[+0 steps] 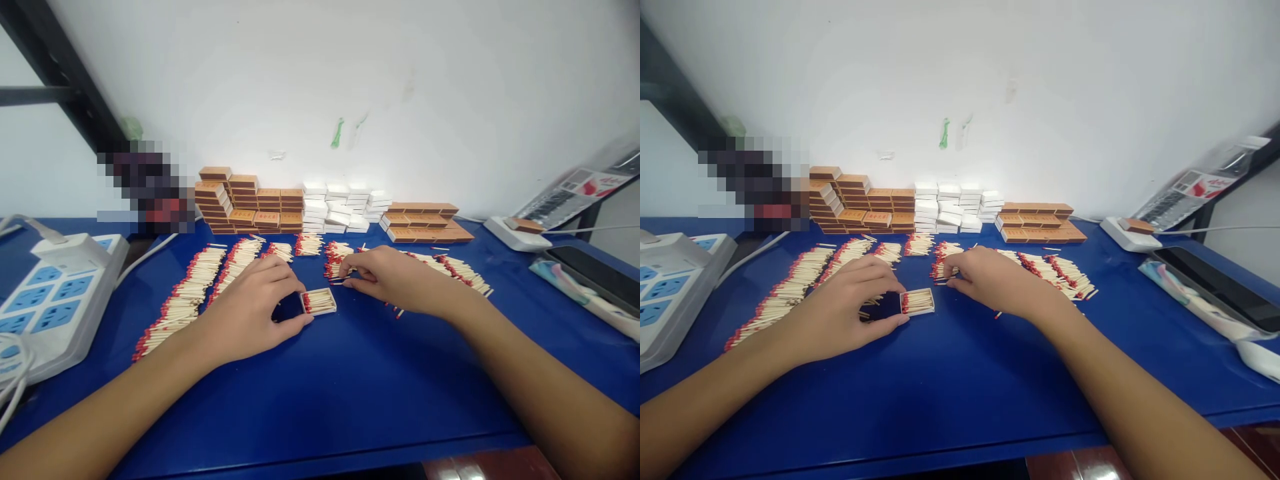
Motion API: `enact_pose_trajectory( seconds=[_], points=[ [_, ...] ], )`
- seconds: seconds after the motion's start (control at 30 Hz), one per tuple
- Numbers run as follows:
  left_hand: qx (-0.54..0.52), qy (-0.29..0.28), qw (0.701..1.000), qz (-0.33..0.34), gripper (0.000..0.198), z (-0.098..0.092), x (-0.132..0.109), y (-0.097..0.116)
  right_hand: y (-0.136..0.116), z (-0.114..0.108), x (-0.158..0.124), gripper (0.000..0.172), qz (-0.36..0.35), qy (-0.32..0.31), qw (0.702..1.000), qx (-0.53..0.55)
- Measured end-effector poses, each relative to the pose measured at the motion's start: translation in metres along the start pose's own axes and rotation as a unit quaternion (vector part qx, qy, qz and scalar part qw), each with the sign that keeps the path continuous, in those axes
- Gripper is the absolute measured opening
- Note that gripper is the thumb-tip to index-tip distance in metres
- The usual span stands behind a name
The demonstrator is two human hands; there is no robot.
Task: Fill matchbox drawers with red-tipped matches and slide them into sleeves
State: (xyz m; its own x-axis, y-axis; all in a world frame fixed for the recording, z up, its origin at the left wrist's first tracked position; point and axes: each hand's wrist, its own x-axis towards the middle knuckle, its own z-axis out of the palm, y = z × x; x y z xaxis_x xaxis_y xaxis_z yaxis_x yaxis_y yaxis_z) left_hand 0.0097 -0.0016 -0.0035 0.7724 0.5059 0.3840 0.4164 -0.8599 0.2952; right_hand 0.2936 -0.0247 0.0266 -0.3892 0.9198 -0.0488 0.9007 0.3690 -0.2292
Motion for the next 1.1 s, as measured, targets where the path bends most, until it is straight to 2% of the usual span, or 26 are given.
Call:
enact_pose_trajectory(
  seconds=[0.27,0.37,0.5,0.7,0.97,1.1],
  points=[
    [-0.002,-0.004,1.0,0.001,0.02,-0.001,0.0,0.001,0.0,0.004,-0.001,0.02,0.004,-0.019,1.0,-0.013],
    [-0.002,-0.003,1.0,-0.002,0.019,-0.001,0.0,0.001,-0.003,0.002,-0.003,0.022,0.0,-0.005,1.0,-0.012],
    [-0.005,-0.008,1.0,-0.002,0.019,-0.001,0.0,0.002,-0.017,0.0,-0.008,0.021,-0.021,0.022,0.999,0.023],
    [0.004,-0.01,1.0,-0.002,0.02,0.0,0.001,0.003,-0.036,0.008,-0.012,0.018,-0.04,0.005,0.998,0.041],
    [0.003,-0.003,1.0,0.006,0.022,0.001,0.0,0.002,-0.033,0.007,-0.012,0.017,-0.03,0.025,0.999,0.013],
    [0.003,-0.005,1.0,0.002,0.021,0.001,0.0,0.003,-0.036,0.01,-0.01,0.015,-0.047,0.022,0.998,0.018]
  ],
)
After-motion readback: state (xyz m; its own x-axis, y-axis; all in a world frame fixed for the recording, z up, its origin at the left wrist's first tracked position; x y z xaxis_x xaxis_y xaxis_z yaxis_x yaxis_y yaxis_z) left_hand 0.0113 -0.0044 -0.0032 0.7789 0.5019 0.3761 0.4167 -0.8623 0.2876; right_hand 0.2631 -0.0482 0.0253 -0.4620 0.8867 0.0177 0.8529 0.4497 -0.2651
